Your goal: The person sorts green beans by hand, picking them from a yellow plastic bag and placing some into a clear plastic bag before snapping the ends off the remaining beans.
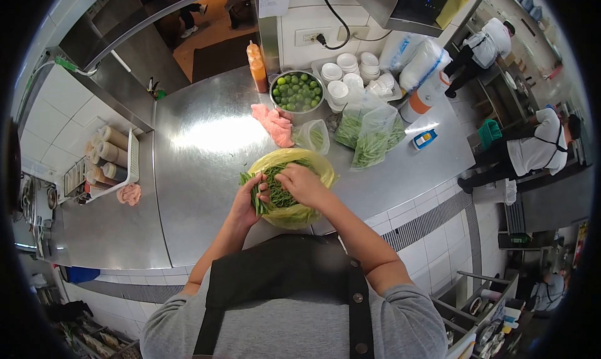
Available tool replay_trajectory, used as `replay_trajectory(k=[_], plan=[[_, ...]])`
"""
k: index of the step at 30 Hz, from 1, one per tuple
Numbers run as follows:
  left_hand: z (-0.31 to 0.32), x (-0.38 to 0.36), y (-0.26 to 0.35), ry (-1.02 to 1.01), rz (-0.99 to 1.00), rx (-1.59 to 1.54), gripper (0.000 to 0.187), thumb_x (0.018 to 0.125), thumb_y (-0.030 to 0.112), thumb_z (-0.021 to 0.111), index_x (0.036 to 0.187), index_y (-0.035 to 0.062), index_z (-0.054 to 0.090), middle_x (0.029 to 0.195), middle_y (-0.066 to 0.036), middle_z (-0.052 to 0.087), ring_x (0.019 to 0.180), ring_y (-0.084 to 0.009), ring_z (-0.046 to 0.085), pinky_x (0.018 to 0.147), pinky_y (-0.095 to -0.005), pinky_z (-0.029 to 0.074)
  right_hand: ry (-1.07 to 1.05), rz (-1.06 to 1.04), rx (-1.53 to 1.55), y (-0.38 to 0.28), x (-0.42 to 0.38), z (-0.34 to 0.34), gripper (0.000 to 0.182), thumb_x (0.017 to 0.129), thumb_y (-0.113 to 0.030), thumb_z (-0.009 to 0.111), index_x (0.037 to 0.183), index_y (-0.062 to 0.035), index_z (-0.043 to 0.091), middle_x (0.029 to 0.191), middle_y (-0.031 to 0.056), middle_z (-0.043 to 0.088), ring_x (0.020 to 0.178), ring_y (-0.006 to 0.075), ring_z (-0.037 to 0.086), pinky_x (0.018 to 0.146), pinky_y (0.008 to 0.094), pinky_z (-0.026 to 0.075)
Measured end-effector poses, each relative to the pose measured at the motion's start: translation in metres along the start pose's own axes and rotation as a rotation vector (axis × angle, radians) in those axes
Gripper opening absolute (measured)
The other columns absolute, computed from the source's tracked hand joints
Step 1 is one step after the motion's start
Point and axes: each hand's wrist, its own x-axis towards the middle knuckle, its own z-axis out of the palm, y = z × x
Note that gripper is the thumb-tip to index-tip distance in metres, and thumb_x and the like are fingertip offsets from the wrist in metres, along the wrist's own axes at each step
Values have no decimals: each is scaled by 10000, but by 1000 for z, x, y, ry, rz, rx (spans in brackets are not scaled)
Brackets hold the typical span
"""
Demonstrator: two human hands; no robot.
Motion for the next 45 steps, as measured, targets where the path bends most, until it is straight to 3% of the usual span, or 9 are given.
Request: replay_trajectory(k=[3, 7, 13, 18, 20, 25, 32, 36, 45], plan=[[1, -8, -6, 2, -5, 76, 133, 982, 196, 642, 980, 70, 601, 705, 21, 534, 560, -66, 489, 510, -216, 445, 206, 24, -591, 28, -7, 5, 135, 896, -96, 606, 984, 3, 631, 1124, 211, 589, 1085, 380, 552, 931, 466, 466], [10, -38, -27, -40, 2, 510, 153, 996, 213, 623, 930, 94, 554, 686, 21, 503, 567, -93, 486, 541, -245, 455, 277, 158, -612, 46, -7, 4, 184, 885, -55, 571, 1056, 7, 598, 1121, 212, 588, 1109, 380, 552, 941, 462, 469], [8, -46, -37, -231, -127, 757, 192, 964, 229, 689, 919, 68, 595, 725, -21, 607, 645, -117, 597, 606, -280, 517, 340, 231, -644, 50, 9, 7, 226, 868, -4, 509, 1081, 19, 580, 1088, 219, 618, 1092, 389, 573, 955, 459, 470], [7, -40, -40, -347, -95, 927, 199, 953, 232, 709, 928, 53, 626, 749, -47, 661, 675, -128, 630, 616, -280, 533, 402, 131, -608, 62, 18, 8, 230, 847, 3, 564, 1064, -1, 642, 1008, 196, 650, 1026, 394, 601, 918, 470, 482], [20, -49, -42, -128, -154, 706, 197, 965, 217, 692, 966, 25, 645, 758, -45, 641, 679, -135, 633, 624, -262, 515, 373, 147, -600, 60, 15, 7, 201, 838, 0, 585, 1024, -10, 661, 1002, 191, 650, 1028, 388, 601, 911, 468, 482], [18, -43, -33, -45, -70, 632, 220, 969, 192, 691, 1075, 1, 670, 731, -15, 597, 610, -94, 546, 559, -239, 434, 317, 64, -467, 30, 2, -2, 134, 820, -8, 633, 942, -17, 686, 949, 168, 645, 967, 368, 613, 862, 443, 494], [32, -32, -11, 48, 446, 628, 253, 973, 195, 686, 1153, 20, 710, 642, 61, 508, 542, -42, 463, 511, -223, 411, 312, -36, 216, -25, -4, -3, 188, 861, -1, 710, 1047, -16, 686, 915, 76, 685, 810, 137, 656, 717, 271, 510], [33, -33, -2, 34, 567, 872, 220, 946, 198, 720, 1078, 25, 746, 700, 31, 633, 564, -29, 519, 508, -224, 435, 191, 42, 427, -40, -4, 5, 231, 905, 7, 686, 1134, -14, 667, 949, 21, 672, 882, 89, 643, 788, 261, 527], [25, -31, 5, 8, 563, 1008, 149, 898, 162, 770, 904, 18, 731, 646, 28, 616, 514, -37, 507, 470, -221, 423, 161, -78, 269, -56, -13, 1, 262, 855, -17, 723, 1115, -21, 698, 967, 58, 629, 855, 130, 663, 754, 267, 544]])
